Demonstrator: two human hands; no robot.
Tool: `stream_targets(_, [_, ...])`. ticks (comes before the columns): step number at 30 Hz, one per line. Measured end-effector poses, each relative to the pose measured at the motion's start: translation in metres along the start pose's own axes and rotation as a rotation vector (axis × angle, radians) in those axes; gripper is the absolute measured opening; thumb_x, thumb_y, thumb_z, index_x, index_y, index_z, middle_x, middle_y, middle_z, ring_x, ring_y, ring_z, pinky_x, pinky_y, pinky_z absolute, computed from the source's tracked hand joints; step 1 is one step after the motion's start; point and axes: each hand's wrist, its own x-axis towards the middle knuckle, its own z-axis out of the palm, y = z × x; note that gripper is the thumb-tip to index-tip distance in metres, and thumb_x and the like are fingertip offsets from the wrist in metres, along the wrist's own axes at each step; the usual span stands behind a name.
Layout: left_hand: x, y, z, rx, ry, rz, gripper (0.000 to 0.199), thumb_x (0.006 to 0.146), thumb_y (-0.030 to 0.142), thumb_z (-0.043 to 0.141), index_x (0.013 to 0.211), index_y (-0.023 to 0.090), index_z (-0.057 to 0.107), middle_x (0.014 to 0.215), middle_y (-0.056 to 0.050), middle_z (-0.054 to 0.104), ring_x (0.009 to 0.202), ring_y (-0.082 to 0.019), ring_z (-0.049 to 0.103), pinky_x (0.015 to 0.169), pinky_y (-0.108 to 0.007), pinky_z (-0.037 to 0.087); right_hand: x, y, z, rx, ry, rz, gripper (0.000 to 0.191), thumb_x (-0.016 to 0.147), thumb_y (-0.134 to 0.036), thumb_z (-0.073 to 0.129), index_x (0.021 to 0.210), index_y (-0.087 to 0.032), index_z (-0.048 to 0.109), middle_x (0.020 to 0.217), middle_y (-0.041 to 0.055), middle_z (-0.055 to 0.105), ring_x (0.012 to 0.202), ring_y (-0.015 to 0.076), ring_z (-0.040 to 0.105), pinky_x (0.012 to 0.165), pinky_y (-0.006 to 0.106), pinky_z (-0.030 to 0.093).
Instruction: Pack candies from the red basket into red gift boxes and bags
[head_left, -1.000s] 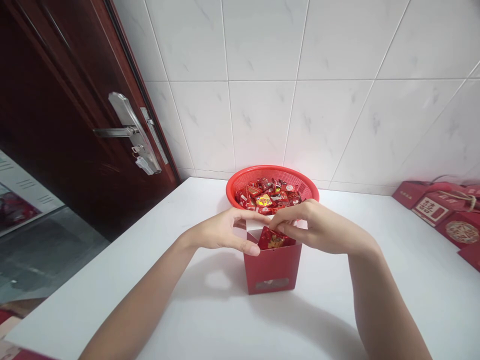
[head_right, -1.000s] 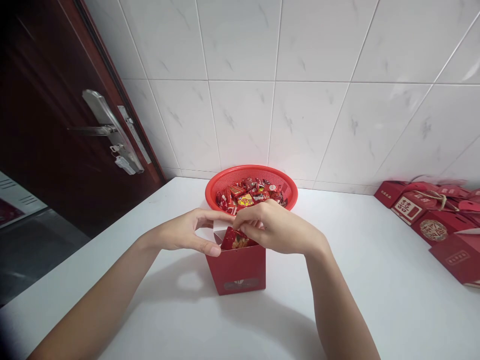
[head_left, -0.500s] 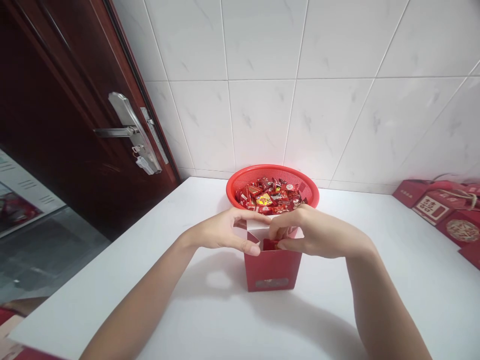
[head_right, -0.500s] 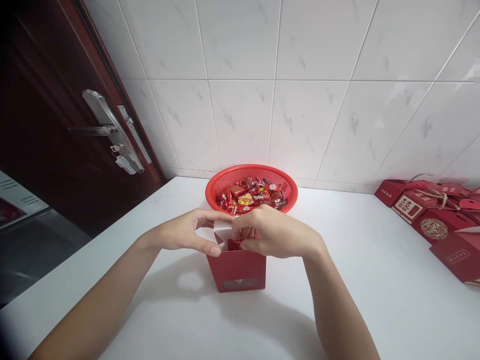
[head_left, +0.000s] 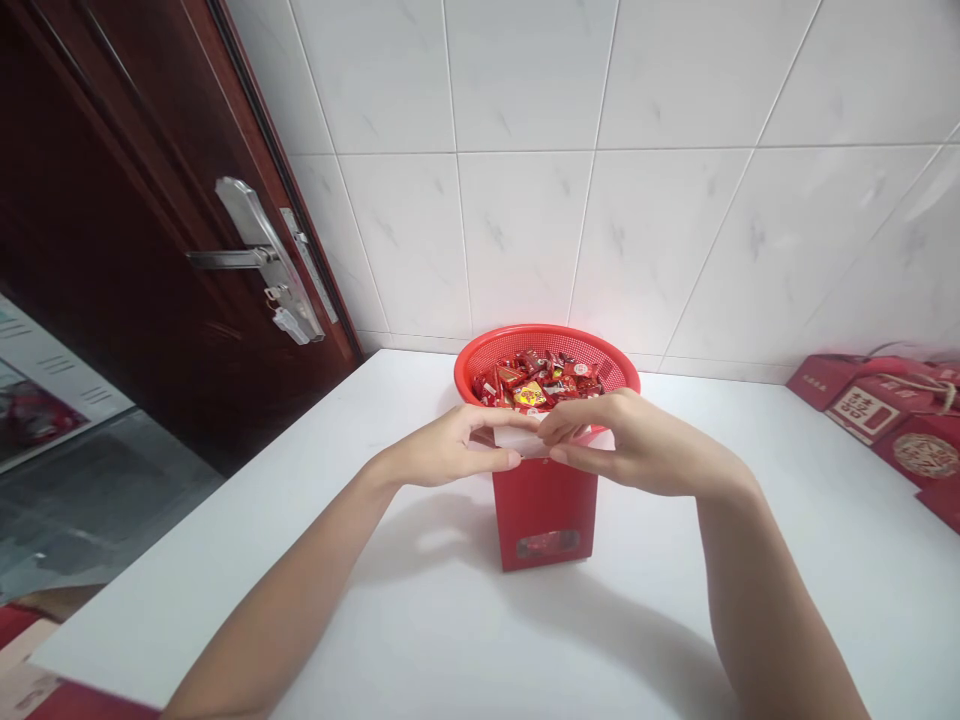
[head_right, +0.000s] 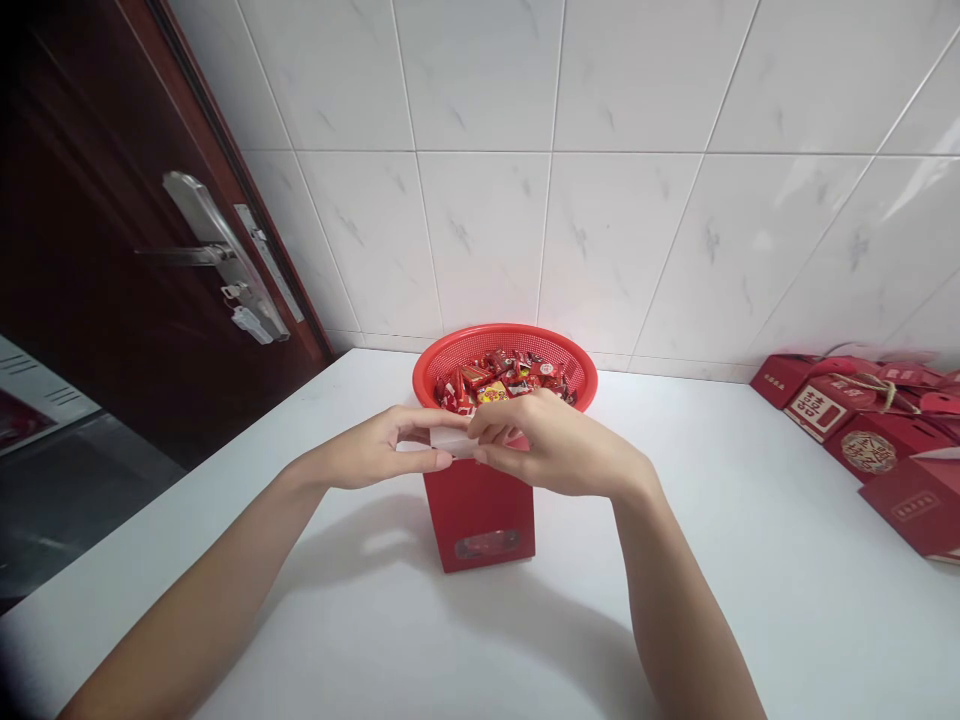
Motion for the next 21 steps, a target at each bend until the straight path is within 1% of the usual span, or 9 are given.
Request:
stream_targets(2, [0.001, -0.002, 0.002, 0.029, 0.044, -0.004, 0.043, 0.091, 0.027, 0.063, 0.133, 0.026, 0.067, 0.118, -0.004, 0.075, 0.100, -0.022, 0.070, 0.080, -0.030, 0.057, -0.001, 0.001, -0.001, 0.000, 0.086, -0.001, 0.018, 0.095, -0.024, 0.056, 0.102, -0.023, 0.072, 0.102, 0.0023, 0.077, 0.093, 0.0193, 0.071, 0.079, 0.030, 0.055])
stream_targets(6, [0.005, -0.007, 0.006, 0.078, 0.126, 0.097, 0.034, 0.095, 0.024, 0.055, 0.125, 0.022, 0.071, 0.124, -0.005, 0.074, 0.113, -0.023, 0.068, 0.095, -0.034, 0.055, -0.002, 0.006, -0.004, -0.039, 0.251, 0.029, 0.022, 0.095, -0.031, 0.055, 0.109, -0.023, 0.071, 0.111, 0.0051, 0.075, 0.097, 0.0218, 0.071, 0.082, 0.033, 0.056])
stream_targets(8, [0.007, -0.011, 0.007, 0.127, 0.182, 0.146, 0.032, 0.096, 0.021, 0.054, 0.120, 0.020, 0.073, 0.124, -0.005, 0.074, 0.116, -0.023, 0.068, 0.098, -0.034, 0.054, -0.002, 0.011, -0.006, -0.054, 0.287, 0.064, 0.027, 0.095, -0.034, 0.056, 0.115, -0.023, 0.069, 0.117, 0.0063, 0.073, 0.102, 0.0238, 0.070, 0.085, 0.036, 0.057])
stream_targets(11, [0.007, -0.013, 0.007, 0.198, 0.236, 0.164, 0.031, 0.096, 0.020, 0.052, 0.116, 0.020, 0.075, 0.119, -0.004, 0.076, 0.113, -0.022, 0.069, 0.097, -0.032, 0.055, -0.002, 0.021, -0.009, -0.056, 0.224, 0.117, 0.034, 0.093, -0.039, 0.059, 0.124, -0.025, 0.065, 0.127, 0.0073, 0.068, 0.109, 0.0262, 0.067, 0.089, 0.040, 0.056])
stream_targets(14, [0.003, -0.010, 0.005, 0.240, 0.314, 0.180, 0.032, 0.097, 0.022, 0.051, 0.121, 0.022, 0.073, 0.122, -0.003, 0.075, 0.115, -0.023, 0.069, 0.093, -0.031, 0.057, -0.002, 0.031, -0.013, -0.005, 0.135, 0.154, 0.049, 0.089, -0.046, 0.065, 0.134, -0.028, 0.057, 0.134, 0.0088, 0.063, 0.113, 0.0282, 0.064, 0.091, 0.043, 0.056])
stream_targets(15, [0.001, -0.008, 0.004, 0.243, 0.358, 0.191, 0.033, 0.097, 0.024, 0.052, 0.125, 0.024, 0.071, 0.125, -0.003, 0.073, 0.118, -0.024, 0.067, 0.093, -0.031, 0.057, -0.001, 0.033, -0.013, 0.029, 0.124, 0.150, 0.051, 0.088, -0.048, 0.066, 0.134, -0.029, 0.056, 0.133, 0.0089, 0.062, 0.113, 0.0280, 0.064, 0.093, 0.043, 0.055])
stream_targets(17, [-0.001, -0.005, 0.003, 0.227, 0.448, 0.213, 0.035, 0.098, 0.027, 0.055, 0.131, 0.025, 0.066, 0.131, -0.004, 0.070, 0.122, -0.023, 0.064, 0.096, -0.030, 0.055, 0.002, 0.035, -0.013, 0.112, 0.113, 0.111, 0.044, 0.088, -0.049, 0.067, 0.125, -0.026, 0.059, 0.121, 0.0081, 0.065, 0.104, 0.0252, 0.065, 0.091, 0.042, 0.056])
stream_targets(19, [-0.002, -0.003, 0.003, 0.177, 0.508, 0.213, 0.039, 0.097, 0.030, 0.058, 0.136, 0.025, 0.062, 0.135, -0.005, 0.067, 0.120, -0.022, 0.065, 0.098, -0.029, 0.054, 0.005, 0.035, -0.012, 0.203, 0.088, 0.061, 0.033, 0.091, -0.049, 0.065, 0.110, -0.023, 0.061, 0.100, 0.0048, 0.065, 0.088, 0.0206, 0.064, 0.081, 0.038, 0.057])
stream_targets(21, [-0.002, -0.003, 0.003, 0.091, 0.526, 0.196, 0.043, 0.097, 0.033, 0.060, 0.138, 0.023, 0.058, 0.137, -0.007, 0.065, 0.112, -0.022, 0.068, 0.094, -0.030, 0.056, 0.008, 0.035, -0.010, 0.293, 0.075, 0.034, 0.028, 0.093, -0.049, 0.064, 0.099, -0.022, 0.060, 0.079, -0.0003, 0.059, 0.071, 0.0161, 0.058, 0.066, 0.031, 0.054])
